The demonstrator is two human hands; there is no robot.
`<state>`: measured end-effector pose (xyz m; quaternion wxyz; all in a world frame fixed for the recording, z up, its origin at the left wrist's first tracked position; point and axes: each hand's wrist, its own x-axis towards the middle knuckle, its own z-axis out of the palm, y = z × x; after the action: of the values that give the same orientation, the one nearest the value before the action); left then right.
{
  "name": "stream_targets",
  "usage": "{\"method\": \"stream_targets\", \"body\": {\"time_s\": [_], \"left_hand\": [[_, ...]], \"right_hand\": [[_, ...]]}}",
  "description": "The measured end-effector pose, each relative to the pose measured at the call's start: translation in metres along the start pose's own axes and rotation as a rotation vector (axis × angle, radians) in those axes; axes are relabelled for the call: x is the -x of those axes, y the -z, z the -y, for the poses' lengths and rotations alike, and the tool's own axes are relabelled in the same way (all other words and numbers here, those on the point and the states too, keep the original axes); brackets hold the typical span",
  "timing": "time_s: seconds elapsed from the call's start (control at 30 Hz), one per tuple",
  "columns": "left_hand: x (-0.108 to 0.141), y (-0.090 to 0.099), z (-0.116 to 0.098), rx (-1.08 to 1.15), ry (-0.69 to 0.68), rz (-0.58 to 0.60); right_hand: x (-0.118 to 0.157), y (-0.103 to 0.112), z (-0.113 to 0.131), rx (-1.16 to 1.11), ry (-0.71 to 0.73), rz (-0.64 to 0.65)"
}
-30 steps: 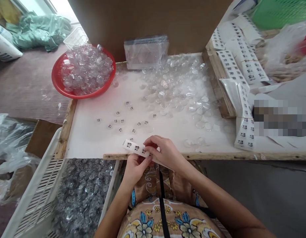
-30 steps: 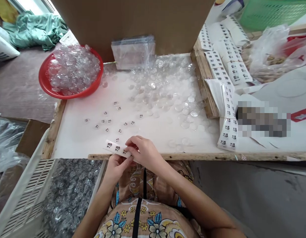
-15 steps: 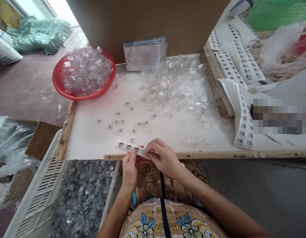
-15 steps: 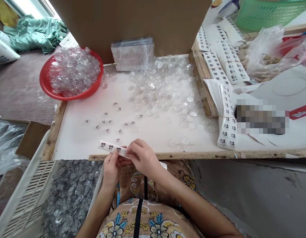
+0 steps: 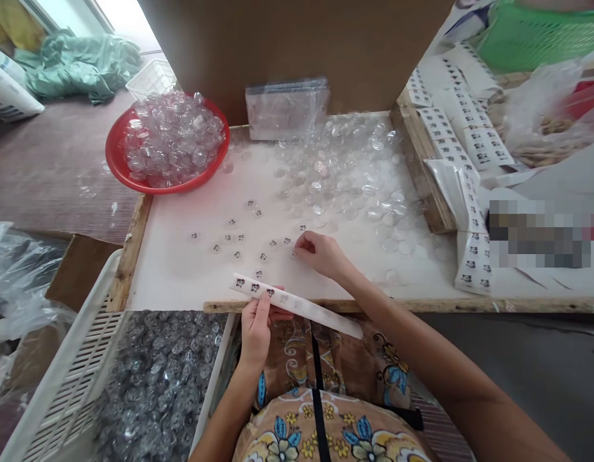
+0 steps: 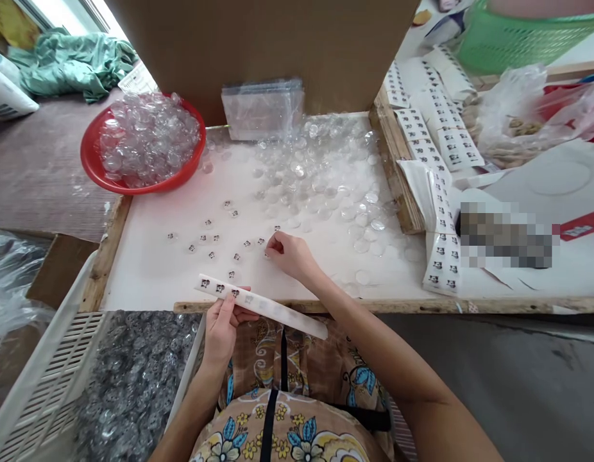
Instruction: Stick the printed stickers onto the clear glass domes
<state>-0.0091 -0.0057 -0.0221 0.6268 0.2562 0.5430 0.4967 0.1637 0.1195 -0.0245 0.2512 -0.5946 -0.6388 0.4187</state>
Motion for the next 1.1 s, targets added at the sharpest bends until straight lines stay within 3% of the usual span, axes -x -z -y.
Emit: {"method": "stream_targets", "body": {"time_s": [0.27,0.4,0.5,0.67,0.87,1.0,1.1], "left_hand": [[0.0,0.0,-0.002,-0.014,0.004,0.024],[0.001,-0.003,-0.005,-0.039,-0.001,0.024],[0.002,-0.006,-0.005,-0.057,0.004,0.006],[0.004,-0.011,-0.005,-0.038,-0.002,-0.028],[0.001,-0.016,-0.008,-0.116,-0.056,0.152],[-0.004,-0.024,-0.01,-0.157,-0.057,0.124],[-0.007,-0.031,-0.013,-0.186,-0.076,0.12]], "right_hand": [[0.007,-0.015,0.008,0.371,0.097,-0.095],[0.012,-0.013,0.01,0.382,0.1,-0.103],[0.026,-0.009,0.018,0.262,0.162,-0.138],[0.062,-0.013,0.039,-0.088,0.255,0.114],[0.073,-0.026,0.032,-0.189,0.322,-0.07],[0.072,-0.02,0.034,-0.331,0.325,-0.092],[0.07,-0.003,0.032,-0.449,0.335,-0.11]]}}
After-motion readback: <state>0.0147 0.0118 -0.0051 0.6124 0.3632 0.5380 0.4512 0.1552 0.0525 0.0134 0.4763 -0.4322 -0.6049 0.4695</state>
